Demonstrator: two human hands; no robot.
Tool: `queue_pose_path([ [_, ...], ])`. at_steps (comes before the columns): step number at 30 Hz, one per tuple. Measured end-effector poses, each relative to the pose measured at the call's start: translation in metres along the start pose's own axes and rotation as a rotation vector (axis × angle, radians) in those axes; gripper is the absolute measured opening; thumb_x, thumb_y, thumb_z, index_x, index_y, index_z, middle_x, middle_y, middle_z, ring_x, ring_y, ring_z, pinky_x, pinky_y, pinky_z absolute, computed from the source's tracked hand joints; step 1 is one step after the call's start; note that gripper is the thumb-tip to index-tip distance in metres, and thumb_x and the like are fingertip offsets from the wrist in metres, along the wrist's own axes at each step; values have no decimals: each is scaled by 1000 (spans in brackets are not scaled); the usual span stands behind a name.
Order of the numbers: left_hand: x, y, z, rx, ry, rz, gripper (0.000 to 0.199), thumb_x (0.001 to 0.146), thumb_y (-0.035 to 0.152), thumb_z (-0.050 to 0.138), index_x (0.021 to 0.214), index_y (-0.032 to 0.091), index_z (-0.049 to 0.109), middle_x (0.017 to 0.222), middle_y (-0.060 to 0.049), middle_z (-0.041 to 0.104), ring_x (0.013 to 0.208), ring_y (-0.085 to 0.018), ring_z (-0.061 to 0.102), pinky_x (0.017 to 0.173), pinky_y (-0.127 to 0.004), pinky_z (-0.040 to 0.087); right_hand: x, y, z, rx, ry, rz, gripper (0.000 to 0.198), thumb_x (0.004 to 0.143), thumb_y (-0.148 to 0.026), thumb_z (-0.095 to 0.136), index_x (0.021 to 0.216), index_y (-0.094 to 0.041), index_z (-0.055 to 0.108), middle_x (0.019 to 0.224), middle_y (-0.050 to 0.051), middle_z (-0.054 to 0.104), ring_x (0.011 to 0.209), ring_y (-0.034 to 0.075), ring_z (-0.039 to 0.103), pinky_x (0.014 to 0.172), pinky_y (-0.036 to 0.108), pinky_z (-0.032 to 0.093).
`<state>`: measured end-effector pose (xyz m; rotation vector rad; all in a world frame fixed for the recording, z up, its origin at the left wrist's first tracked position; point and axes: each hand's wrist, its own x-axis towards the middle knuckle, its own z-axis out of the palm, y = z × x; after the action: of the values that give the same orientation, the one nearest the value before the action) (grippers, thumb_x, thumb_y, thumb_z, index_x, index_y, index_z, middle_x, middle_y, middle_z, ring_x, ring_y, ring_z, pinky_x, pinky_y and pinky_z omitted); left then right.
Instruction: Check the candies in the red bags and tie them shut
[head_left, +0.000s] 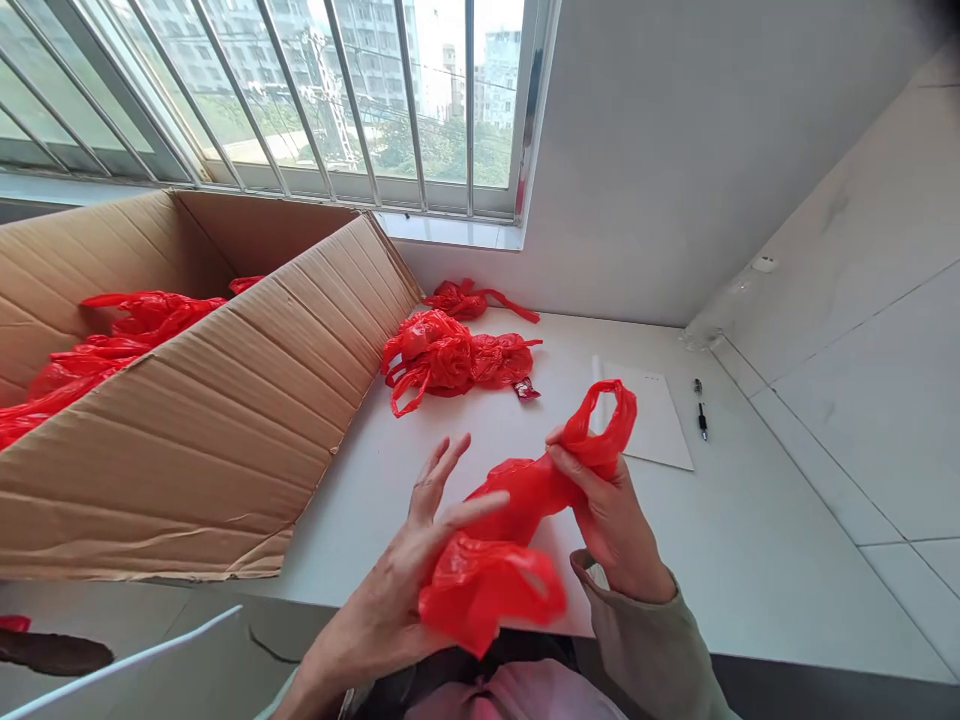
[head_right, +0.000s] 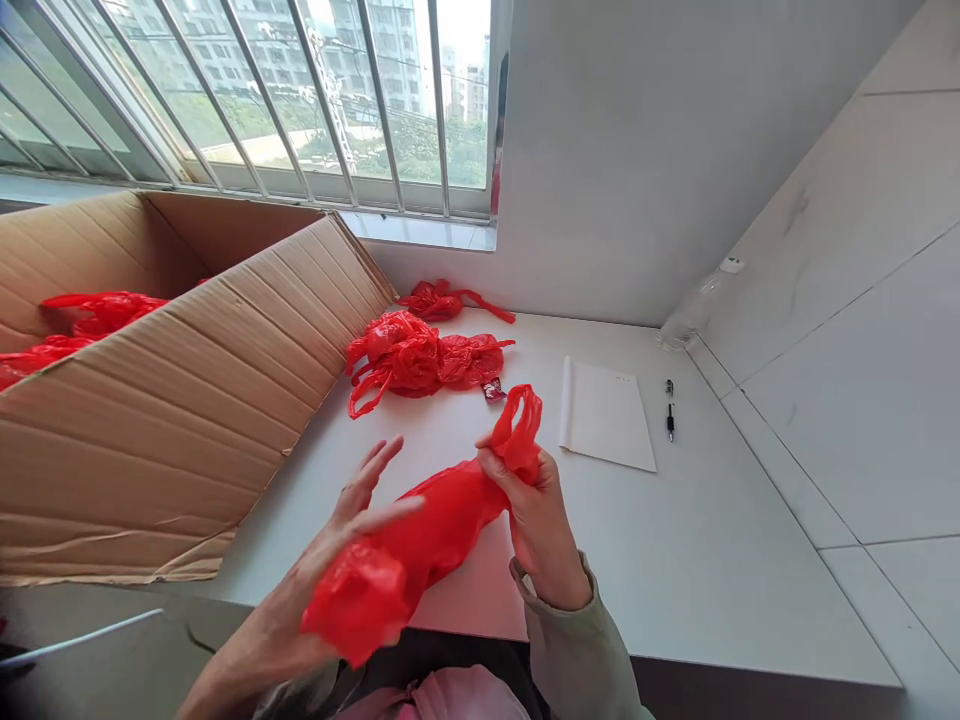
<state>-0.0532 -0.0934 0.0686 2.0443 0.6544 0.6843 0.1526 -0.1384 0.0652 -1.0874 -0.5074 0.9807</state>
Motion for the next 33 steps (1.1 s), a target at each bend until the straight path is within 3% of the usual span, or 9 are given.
queue_pose_path([
  [2, 8, 1, 3, -126, -70, 44, 22, 89, 43, 58, 98, 27, 72, 156, -1, 26, 146, -32, 8, 117, -52, 14, 0, -1, 0, 4, -32, 1, 17, 69, -34, 78, 79, -21, 72, 73, -1, 65, 68, 13, 55, 65, 26, 45],
  [6, 34, -1, 3, -789, 150, -63, 30, 90, 44, 57, 71, 21, 58, 112, -8, 68, 131, -32, 44, 109, -49, 34, 9, -12, -6, 12, 50, -25, 20, 66, -34, 80, 79, -22, 72, 77, -2, 66, 72, 13, 56, 67, 26, 46],
  [10, 68, 8, -10, -1060, 269, -168, 27, 84, 40, 65, 73, 21, 50, 66, 1, 62, 83, -21, 65, 86, -35, 51, 23, -28, -11, -128, 44, -172, 21, 68, -36, 78, 81, -21, 70, 79, 0, 67, 77, 15, 59, 70, 27, 47],
  [14, 86, 11, -11, -674, 273, -196, 26, 88, 36, 54, 71, 20, 45, 50, 6, 46, 51, -12, 48, 61, -24, 45, 24, -39, -11, -589, 20, -448, 16, 75, -33, 72, 82, -20, 67, 88, 2, 66, 79, 16, 60, 69, 28, 46],
  [20, 70, 13, 17, 26, 87, -181, 10, 80, 14, 46, 79, 22, 40, 58, 8, 50, 50, -11, 40, 51, -23, 30, -11, -38, 9, -1025, -267, -667, 4, 82, -16, 61, 84, -20, 61, 81, 1, 62, 67, 13, 56, 60, 23, 42],
  [24, 55, 22, 16, 70, -59, -80, 9, 74, 11, 42, 74, 20, 42, 68, 3, 51, 60, -13, 43, 57, -25, 34, -25, -35, 27, -1070, -364, -742, 8, 85, -18, 59, 92, -22, 60, 85, 0, 64, 70, 14, 58, 62, 23, 42],
  [29, 56, 20, -7, -135, -527, -4, 13, 79, 23, 58, 72, 18, 48, 61, 5, 46, 54, -11, 40, 50, -24, 31, -19, -31, 32, -1122, -344, -729, 2, 88, -20, 58, 90, -21, 58, 82, -1, 62, 65, 13, 55, 59, 22, 40],
  [31, 57, 16, -9, -137, -529, 23, 20, 79, 30, 65, 72, 18, 51, 63, 4, 48, 58, -12, 42, 51, -23, 34, -20, -30, 34, -1139, -294, -756, 2, 89, -23, 58, 90, -21, 57, 81, 0, 61, 65, 13, 55, 56, 22, 39],
  [33, 53, 9, -3, -39, -343, 60, 23, 83, 34, 61, 68, 18, 52, 66, 2, 51, 64, -14, 47, 58, -24, 40, -25, -32, 37, -1160, -271, -804, 7, 91, -27, 56, 88, -20, 56, 79, 0, 61, 64, 13, 55, 54, 23, 38],
])
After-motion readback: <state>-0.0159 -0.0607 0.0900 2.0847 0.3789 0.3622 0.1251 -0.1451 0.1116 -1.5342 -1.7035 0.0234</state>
